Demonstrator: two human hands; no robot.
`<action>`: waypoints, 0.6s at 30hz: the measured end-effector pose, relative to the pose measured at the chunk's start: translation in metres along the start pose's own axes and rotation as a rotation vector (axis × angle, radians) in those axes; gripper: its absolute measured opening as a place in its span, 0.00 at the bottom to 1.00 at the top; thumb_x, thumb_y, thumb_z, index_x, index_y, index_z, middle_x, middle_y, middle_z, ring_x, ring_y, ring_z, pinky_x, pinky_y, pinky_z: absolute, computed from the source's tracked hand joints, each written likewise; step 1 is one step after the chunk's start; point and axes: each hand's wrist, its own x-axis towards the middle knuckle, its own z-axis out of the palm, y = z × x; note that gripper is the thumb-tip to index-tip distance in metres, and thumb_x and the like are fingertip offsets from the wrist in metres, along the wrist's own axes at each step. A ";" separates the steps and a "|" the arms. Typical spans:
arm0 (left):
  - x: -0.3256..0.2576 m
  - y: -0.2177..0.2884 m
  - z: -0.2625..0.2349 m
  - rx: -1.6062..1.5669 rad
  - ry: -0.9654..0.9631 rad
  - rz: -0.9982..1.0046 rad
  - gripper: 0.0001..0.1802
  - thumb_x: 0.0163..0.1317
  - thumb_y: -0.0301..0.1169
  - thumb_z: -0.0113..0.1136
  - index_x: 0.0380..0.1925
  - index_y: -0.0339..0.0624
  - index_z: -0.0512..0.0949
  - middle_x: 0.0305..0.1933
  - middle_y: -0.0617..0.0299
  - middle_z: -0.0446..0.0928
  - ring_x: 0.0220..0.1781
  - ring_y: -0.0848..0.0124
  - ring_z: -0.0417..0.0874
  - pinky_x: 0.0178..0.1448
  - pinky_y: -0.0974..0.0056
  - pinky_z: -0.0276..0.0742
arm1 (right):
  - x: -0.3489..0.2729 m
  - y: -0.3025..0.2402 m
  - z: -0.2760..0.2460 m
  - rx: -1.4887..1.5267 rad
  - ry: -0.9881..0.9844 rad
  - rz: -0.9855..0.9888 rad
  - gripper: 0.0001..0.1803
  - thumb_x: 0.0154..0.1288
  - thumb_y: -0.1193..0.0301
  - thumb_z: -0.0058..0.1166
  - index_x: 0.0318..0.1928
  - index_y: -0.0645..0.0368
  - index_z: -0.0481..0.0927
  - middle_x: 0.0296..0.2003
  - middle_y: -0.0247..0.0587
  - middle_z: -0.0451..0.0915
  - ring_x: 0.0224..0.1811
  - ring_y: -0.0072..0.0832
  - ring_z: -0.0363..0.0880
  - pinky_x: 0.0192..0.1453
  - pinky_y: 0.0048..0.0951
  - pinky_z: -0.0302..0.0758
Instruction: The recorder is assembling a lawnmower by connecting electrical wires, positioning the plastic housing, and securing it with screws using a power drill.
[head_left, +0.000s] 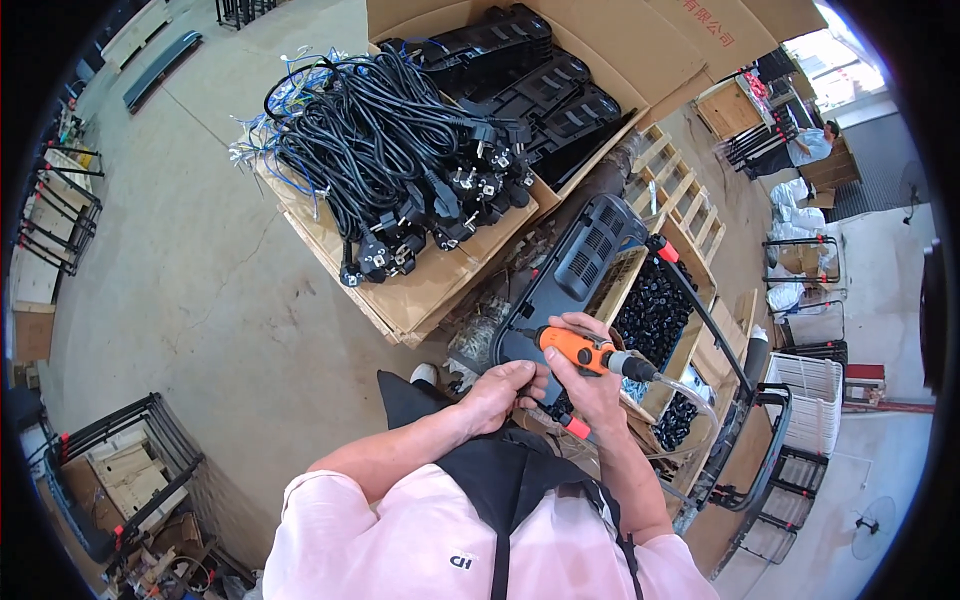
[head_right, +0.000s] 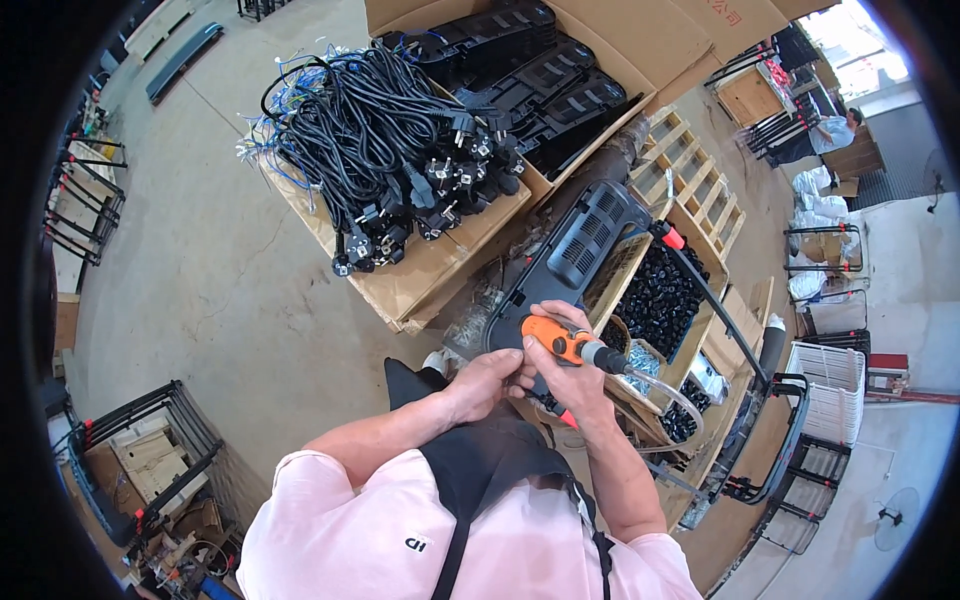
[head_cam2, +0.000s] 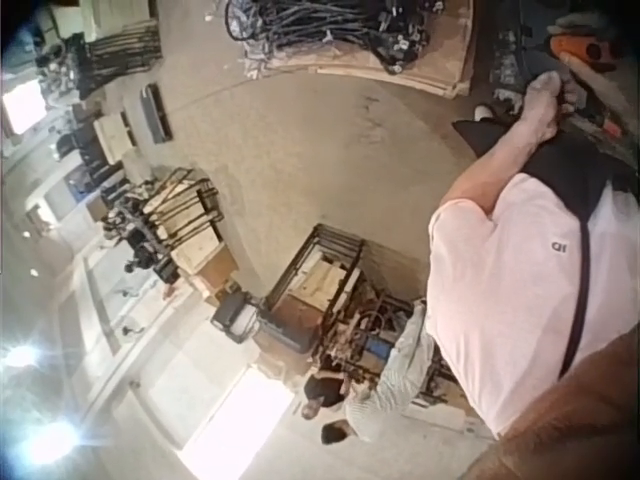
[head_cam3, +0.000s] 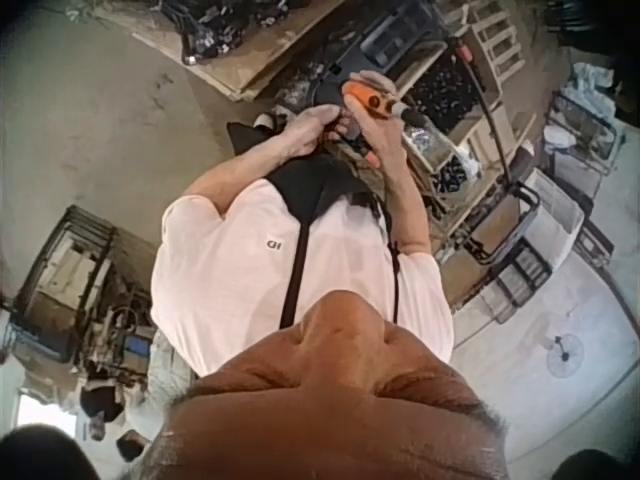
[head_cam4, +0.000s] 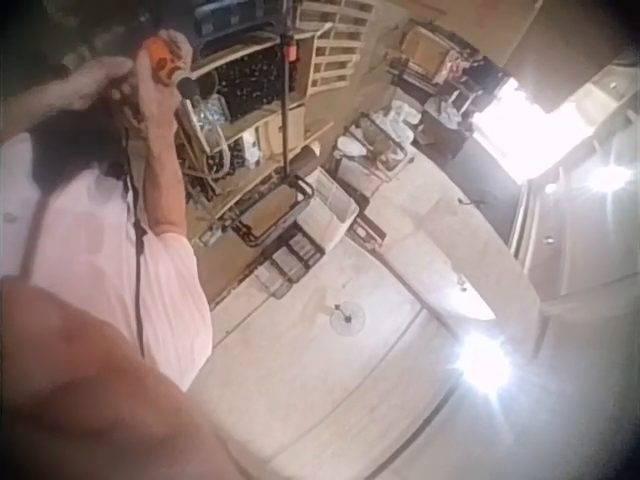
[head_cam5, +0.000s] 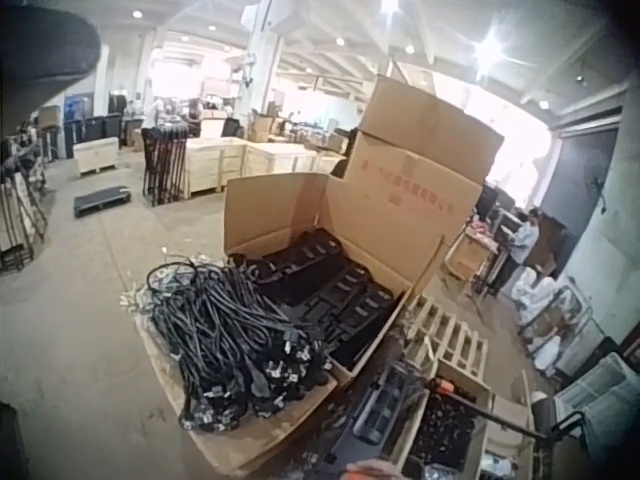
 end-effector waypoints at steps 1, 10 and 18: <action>0.000 0.002 -0.004 0.019 -0.021 -0.022 0.18 0.86 0.42 0.46 0.48 0.43 0.81 0.45 0.63 0.82 0.42 0.73 0.82 0.49 0.66 0.80 | 0.002 0.000 0.004 0.021 0.011 0.007 0.28 0.67 0.81 0.67 0.65 0.63 0.74 0.59 0.48 0.83 0.62 0.31 0.82 0.69 0.34 0.78; -0.003 0.016 -0.006 -0.023 0.070 -0.094 0.19 0.87 0.40 0.45 0.59 0.39 0.79 0.44 0.61 0.85 0.38 0.74 0.84 0.42 0.66 0.83 | 0.016 0.002 0.015 -0.140 -0.043 0.040 0.20 0.64 0.82 0.67 0.56 0.66 0.79 0.58 0.52 0.84 0.59 0.32 0.85 0.65 0.34 0.82; -0.003 0.020 -0.024 0.015 0.036 -0.070 0.17 0.86 0.37 0.47 0.57 0.39 0.81 0.45 0.61 0.85 0.38 0.75 0.85 0.40 0.69 0.84 | 0.019 0.012 0.017 -0.231 -0.038 -0.083 0.20 0.65 0.77 0.69 0.57 0.63 0.82 0.53 0.46 0.88 0.47 0.26 0.88 0.54 0.29 0.85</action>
